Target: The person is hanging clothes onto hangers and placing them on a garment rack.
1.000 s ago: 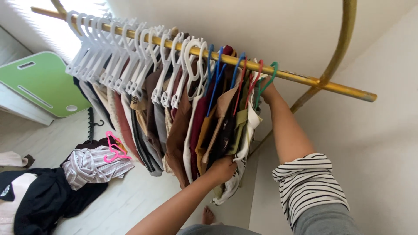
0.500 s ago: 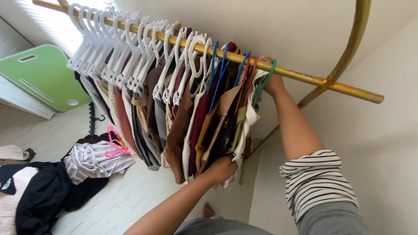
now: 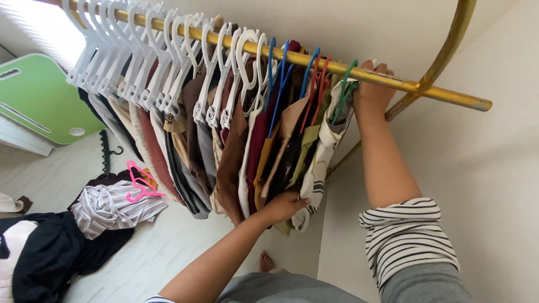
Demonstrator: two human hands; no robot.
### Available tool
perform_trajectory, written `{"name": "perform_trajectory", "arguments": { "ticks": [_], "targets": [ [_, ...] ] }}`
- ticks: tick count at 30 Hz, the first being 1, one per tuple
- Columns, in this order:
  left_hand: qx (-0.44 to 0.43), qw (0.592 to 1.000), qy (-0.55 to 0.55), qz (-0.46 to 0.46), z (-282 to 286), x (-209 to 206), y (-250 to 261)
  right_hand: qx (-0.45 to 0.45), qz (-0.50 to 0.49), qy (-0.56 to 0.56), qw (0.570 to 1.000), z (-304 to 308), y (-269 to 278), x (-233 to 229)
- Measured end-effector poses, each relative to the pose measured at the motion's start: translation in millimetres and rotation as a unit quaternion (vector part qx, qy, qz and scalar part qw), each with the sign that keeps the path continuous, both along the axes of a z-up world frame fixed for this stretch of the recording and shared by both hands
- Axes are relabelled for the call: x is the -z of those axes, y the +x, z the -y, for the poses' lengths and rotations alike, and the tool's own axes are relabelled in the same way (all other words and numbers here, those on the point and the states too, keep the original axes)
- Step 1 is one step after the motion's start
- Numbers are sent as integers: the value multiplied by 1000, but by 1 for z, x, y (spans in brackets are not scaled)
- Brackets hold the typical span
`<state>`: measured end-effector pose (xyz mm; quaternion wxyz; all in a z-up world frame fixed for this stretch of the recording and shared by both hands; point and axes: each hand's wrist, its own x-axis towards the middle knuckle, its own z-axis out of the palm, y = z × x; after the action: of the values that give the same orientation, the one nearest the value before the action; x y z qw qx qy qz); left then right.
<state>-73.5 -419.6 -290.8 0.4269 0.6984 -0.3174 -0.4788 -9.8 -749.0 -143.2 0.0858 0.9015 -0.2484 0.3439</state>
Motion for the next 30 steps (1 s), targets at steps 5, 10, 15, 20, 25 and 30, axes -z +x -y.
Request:
{"name": "perform_trajectory", "arguments": {
  "ticks": [5, 10, 15, 20, 25, 30],
  "targets": [
    [-6, 997, 37, 69, -11, -8, -4, -95, 181, 469, 859, 15, 17, 48],
    [-1, 995, 40, 90, -14, -36, -18, -137, 96, 422, 891, 27, 33, 83],
    [-11, 980, 12, 201, -18, -70, -23, -327, 188, 356, 855, 4, 45, 63],
    [-16, 978, 10, 206, -28, -71, -21, -279, 123, 478, 824, 24, 60, 94],
    [12, 976, 29, 216, -42, -81, -18, -284, 143, 482, 816, -9, 22, 51],
    [1, 978, -9, 210, -57, -107, -16, -157, 179, 602, 762, -24, 0, 45]
  ]
}}
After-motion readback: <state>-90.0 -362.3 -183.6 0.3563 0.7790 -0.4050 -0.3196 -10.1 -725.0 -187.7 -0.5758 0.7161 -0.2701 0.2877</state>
